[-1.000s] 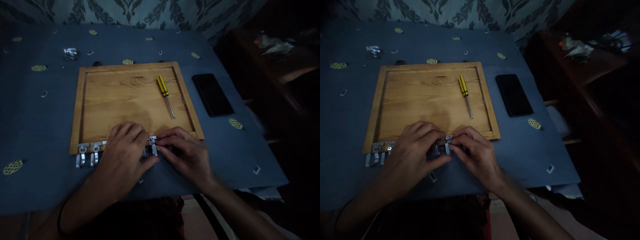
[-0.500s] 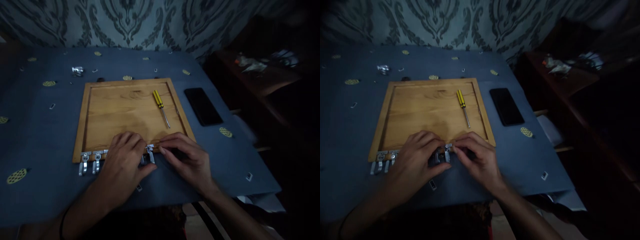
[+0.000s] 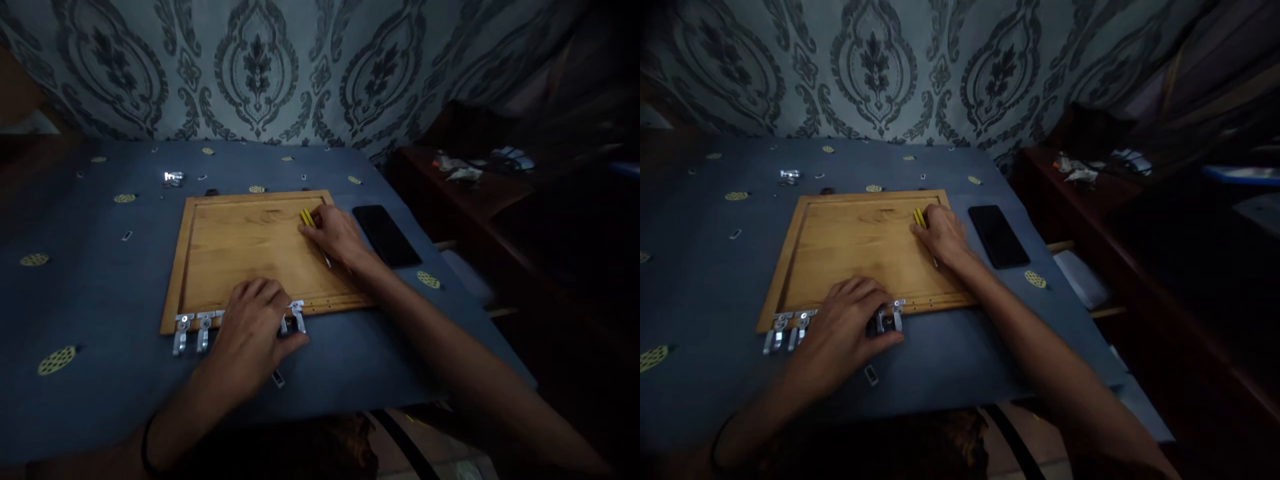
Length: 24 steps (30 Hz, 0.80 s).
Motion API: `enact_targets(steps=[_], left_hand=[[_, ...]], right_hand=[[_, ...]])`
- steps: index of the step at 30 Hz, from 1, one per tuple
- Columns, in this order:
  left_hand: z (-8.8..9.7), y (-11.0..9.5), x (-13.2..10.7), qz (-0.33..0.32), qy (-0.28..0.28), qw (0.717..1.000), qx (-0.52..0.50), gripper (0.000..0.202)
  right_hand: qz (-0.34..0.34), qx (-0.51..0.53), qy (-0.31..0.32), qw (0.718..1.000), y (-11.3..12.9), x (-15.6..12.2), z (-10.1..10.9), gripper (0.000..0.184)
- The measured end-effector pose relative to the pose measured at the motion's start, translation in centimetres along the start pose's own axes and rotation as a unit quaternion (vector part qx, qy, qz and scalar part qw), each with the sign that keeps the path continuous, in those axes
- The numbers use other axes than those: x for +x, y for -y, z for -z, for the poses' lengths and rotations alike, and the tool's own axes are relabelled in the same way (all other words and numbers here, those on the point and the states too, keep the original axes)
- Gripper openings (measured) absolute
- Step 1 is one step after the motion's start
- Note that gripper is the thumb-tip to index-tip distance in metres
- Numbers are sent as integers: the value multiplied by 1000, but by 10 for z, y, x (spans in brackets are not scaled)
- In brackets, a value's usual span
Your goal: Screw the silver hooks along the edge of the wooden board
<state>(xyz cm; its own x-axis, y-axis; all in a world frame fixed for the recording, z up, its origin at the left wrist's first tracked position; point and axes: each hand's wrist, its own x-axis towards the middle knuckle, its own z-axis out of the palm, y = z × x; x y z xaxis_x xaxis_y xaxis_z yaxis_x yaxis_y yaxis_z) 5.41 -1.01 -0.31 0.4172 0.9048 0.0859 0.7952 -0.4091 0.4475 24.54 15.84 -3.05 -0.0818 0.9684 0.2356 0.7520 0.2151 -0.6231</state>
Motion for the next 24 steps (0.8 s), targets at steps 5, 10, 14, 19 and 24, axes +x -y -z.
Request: enact_targets(steps=[5, 10, 14, 19, 24], left_hand=[[0, 1, 0, -6, -9, 1000, 13, 28], [0, 0, 2, -3, -3, 1000, 12, 30], [1, 0, 2, -5, 3, 1000, 15, 33], [2, 1, 1, -16, -12, 1000, 5, 31], [1, 2, 0, -17, -11, 1000, -3, 31]], right_hand=[[-25, 77, -5, 997, 4, -5, 5, 18], [-9, 293, -47, 955, 24, -61, 37, 18], [13, 414, -125, 901, 35, -112, 43, 18], [52, 388, -183, 902, 34, -136, 36, 17], [70, 341, -208, 914, 37, -136, 37, 16]])
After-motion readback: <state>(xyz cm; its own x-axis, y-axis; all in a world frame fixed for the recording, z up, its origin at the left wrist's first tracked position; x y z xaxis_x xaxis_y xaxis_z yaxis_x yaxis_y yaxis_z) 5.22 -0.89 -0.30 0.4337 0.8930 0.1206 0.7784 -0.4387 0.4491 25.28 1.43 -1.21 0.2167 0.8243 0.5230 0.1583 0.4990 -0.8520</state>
